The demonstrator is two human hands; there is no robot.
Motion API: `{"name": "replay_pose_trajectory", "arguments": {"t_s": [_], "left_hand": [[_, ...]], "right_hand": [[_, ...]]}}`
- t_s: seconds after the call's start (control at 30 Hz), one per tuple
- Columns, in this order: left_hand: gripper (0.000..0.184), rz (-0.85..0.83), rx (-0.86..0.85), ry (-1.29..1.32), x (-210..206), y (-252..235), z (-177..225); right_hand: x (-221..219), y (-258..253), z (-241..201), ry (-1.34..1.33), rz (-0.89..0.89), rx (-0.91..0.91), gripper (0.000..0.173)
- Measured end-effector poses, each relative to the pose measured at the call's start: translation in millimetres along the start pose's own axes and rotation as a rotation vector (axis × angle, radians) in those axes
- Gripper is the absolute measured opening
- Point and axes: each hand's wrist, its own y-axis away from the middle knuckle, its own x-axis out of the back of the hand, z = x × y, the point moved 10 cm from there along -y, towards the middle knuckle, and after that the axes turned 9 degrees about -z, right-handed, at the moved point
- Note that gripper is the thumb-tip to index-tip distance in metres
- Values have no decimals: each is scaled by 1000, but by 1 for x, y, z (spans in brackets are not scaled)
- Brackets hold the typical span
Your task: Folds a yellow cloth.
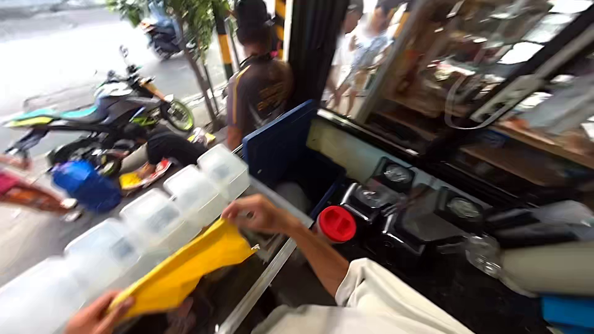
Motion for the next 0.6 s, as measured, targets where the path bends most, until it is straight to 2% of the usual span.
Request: {"name": "replay_pose_trajectory", "arguments": {"t_s": [0.03, 0.07, 0.13, 0.2, 0.3, 0.4, 0.47, 0.53, 0.6], "left_hand": [[44, 91, 10, 15, 13, 10, 4], [40, 178, 49, 17, 25, 23, 9], [24, 344, 77, 30, 53, 41, 14], [17, 479, -46, 33, 73, 64, 20], [23, 584, -194, 24, 68, 116, 28], [13, 597, -206, 59, 19, 168, 9], [8, 591, -122, 38, -33, 194, -22], [11, 530, 31, -38, -98, 216, -67], [24, 406, 147, -132, -154, 231, -102]], "right_hand": [[-4, -3, -1, 128, -22, -10, 23], [-11, -2, -4, 227, -29, -20, 27], [-20, -13, -25, 381, 23, 22, 27], [-25, -25, -51, 440, 93, 102, 21], [-43, -6, -76, 437, 155, 169, 18], [-78, 47, -64, 410, 168, 95, 12], [-114, 89, -40, 434, 110, 3, 10], [-154, 136, 4, 526, 31, -129, 12], [-190, 178, 45, 627, -81, -278, 13]]}}
